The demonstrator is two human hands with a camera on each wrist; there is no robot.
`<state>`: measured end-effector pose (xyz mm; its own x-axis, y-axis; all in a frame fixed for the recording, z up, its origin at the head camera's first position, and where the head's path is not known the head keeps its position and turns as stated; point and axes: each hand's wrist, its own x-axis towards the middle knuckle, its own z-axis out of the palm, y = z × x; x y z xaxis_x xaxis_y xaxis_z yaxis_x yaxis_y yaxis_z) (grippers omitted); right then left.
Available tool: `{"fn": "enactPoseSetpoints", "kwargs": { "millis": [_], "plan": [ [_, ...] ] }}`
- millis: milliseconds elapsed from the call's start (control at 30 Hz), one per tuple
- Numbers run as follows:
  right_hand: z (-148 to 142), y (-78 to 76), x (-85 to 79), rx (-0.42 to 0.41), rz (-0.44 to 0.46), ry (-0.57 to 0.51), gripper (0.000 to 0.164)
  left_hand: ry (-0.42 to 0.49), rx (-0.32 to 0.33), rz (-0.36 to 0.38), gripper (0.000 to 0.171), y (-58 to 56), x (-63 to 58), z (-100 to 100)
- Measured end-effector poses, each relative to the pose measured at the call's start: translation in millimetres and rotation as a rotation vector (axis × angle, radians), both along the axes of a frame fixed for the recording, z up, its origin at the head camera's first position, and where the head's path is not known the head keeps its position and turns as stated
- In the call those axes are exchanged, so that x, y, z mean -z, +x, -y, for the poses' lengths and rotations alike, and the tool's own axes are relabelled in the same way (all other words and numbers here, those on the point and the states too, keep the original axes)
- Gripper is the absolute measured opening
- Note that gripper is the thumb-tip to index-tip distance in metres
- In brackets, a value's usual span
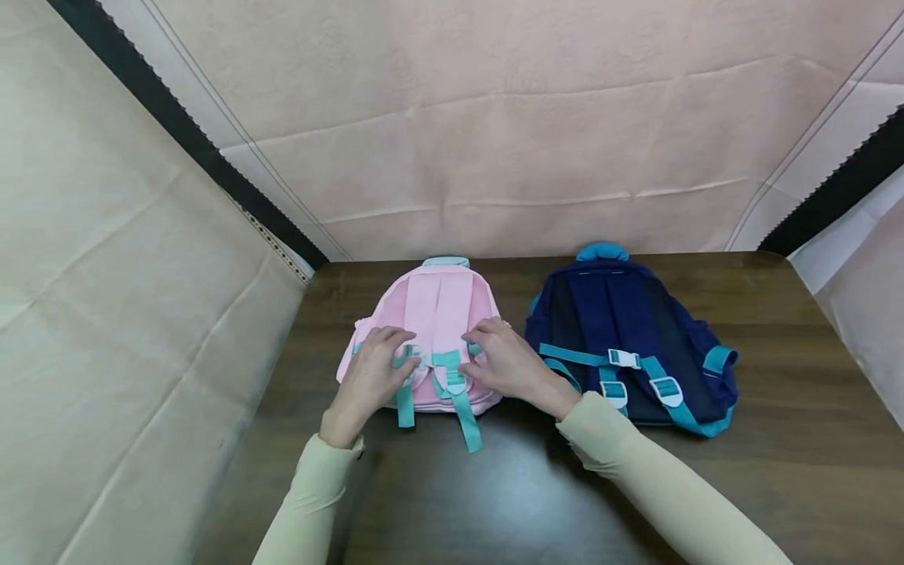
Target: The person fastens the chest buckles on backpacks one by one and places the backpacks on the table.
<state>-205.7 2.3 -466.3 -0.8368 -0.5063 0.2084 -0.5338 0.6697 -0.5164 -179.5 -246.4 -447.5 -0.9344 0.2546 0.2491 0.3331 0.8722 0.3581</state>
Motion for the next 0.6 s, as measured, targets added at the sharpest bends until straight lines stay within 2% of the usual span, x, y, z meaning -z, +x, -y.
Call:
{"fn": "enactPoseSetpoints", "kwargs": {
  "millis": [133,367,500,600],
  "plan": [
    [18,-3.1,1.3,-0.037,0.034,0.020,0.052,-0.037,-0.007,0.046,0.043,-2.4,4.7,4],
    [44,-9.6,8.8,-0.066,0.051,0.053,0.047,-0.055,-0.011,0.078,0.036,-9.7,10.9,6],
    [54,-11.5,14.1,-0.065,0.022,0.121,0.039,-0.071,-0.017,0.106,0.033,-11.6,13.2,7],
    [63,-13.4,15.8,-0.062,-0.034,0.162,0.031,-0.073,-0.028,0.105,0.032,-11.8,14.1,9]
  ]
}}
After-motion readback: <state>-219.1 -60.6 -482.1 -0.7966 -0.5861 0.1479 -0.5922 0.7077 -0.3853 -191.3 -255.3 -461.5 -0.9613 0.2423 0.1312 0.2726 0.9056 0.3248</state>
